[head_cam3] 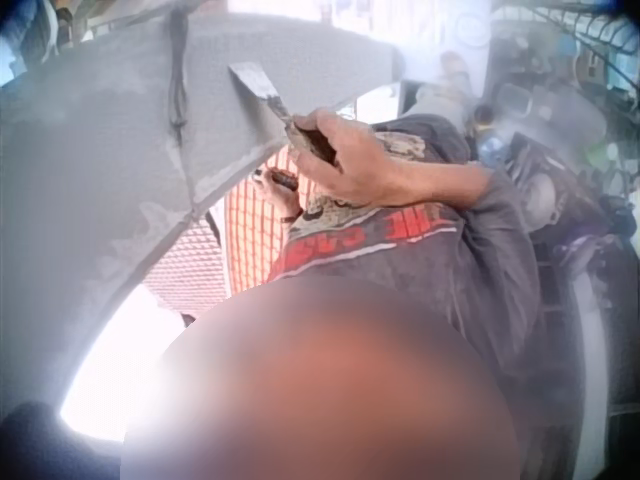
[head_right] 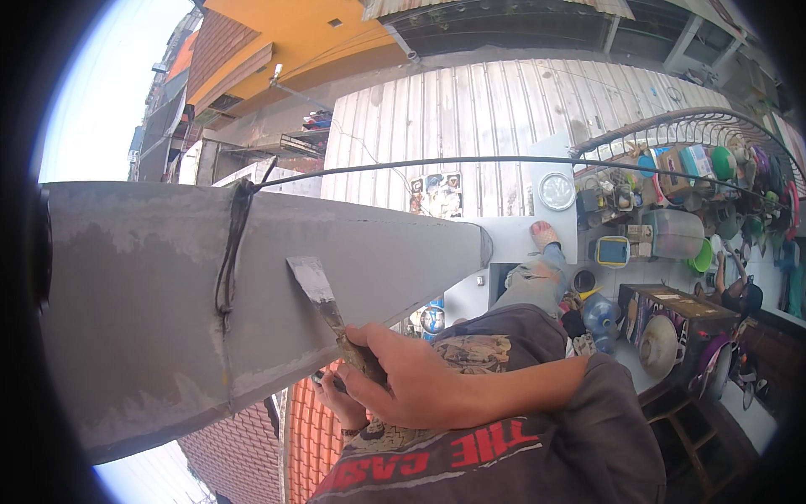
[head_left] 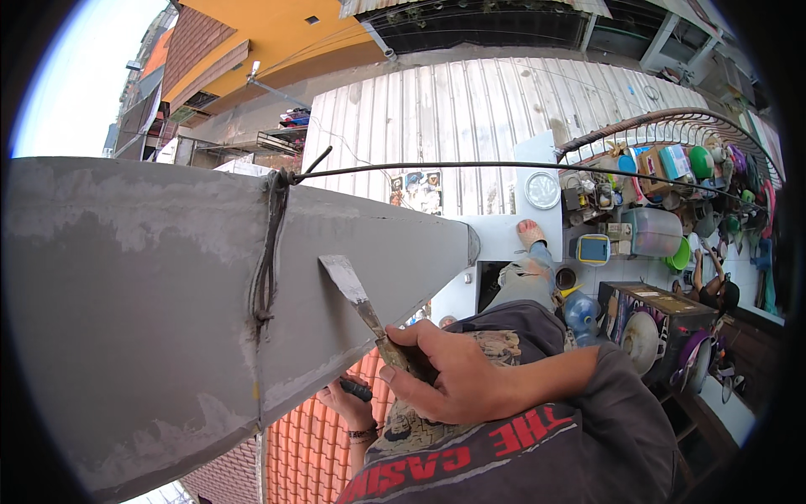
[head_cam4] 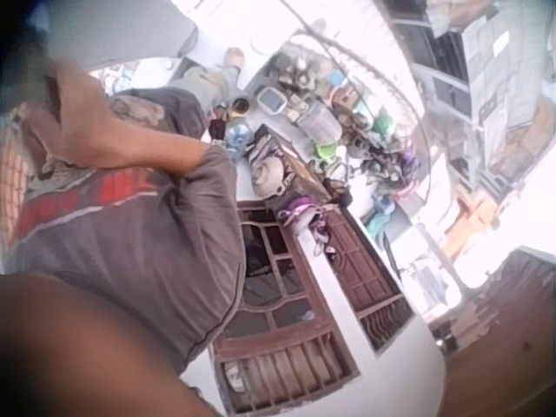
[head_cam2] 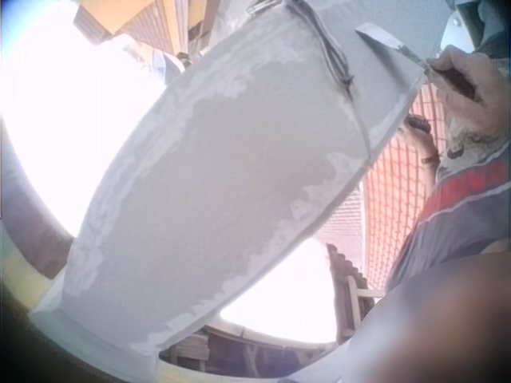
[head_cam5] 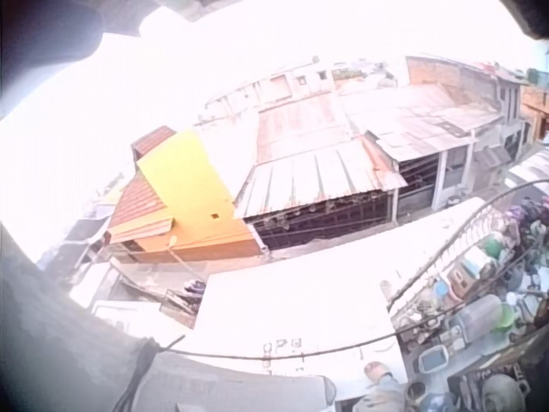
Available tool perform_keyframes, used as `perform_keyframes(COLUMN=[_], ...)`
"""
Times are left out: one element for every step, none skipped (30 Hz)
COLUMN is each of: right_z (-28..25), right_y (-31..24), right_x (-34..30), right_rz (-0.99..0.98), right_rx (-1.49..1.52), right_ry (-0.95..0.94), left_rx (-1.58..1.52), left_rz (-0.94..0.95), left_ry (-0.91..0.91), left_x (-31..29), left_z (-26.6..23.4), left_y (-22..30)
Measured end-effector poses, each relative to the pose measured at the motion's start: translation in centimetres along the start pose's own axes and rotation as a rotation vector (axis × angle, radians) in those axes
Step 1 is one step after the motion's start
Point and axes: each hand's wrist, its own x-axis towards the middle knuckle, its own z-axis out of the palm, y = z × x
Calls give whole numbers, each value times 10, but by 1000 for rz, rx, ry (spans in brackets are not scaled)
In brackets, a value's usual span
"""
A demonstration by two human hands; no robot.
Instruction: The person uses a putty knife to scoop plaster from a metal tray and applies it to a vertical concrete pillar on a balcony. They repeatedly smooth the surface and scrape excess material back onto the tray.
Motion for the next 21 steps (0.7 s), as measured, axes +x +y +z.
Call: perform_keyframes(right_z=[-4,-8,-10,-14,-19,-24,-32,-38,-43,-47,-49,-51,-52,-53,-54,-49,-42,-34,-28,-19,-11], right_y=[-4,-6,2,9,15,20,24,28,33,38,42,48,56,62,66,70,74,78,84,83,81], right_x=[-2,-4,-5,-3,1,4,3,1,-1,-4,-6,-10,-13,-16,-17,-17,-15,-13,-10,-7,-4], right_rz=[86,173,118,175,229,284,355,386,418,449,445,449,452,451,441,440,434,429,413,383,352], right_rx=[47,94,60,224,388,546,711,762,812,862,866,901,937,972,957,839,722,609,553,511,469], right_ry=[-17,-30,-4,-11,-15,-26,-89,-68,-45,-22,-14,14,42,74,84,113,147,182,161,153,145], left_rx=[-5,-10,-15,-3,8,13,19,24,30,43,54,66,68,78,88,99,111,107,103,100,88], left_rz=[-15,-32,-48,-54,-58,-64,-56,-48,-56,-71,-85,-99,-153,-167,-181,-195,-214,-212,-210,-211,-209], left_ry=[14,25,35,23,7,-4,-44,-81,-137,-175,-212,-250,-295,-307,-318,-329,-326,-329,-332,-336,-331], left_x=[-2,-4,-6,-8,-8,-8,-9,-12,-14,-15,-15,-16,-16,-16,-15,-16,-17,-16,-16,-15,-13], left_z=[0,1,1,-4,-13,-21,-26,-32,-42,-49,-56,-63,-70,-72,-73,-74,-70,-70,-71,-72,-73], left_y=[2,5,6,3,-1,-5,-5,-4,-5,-8,-11,-13,-14,-16,-18,-20,-17,-19,-22,-25,-28])
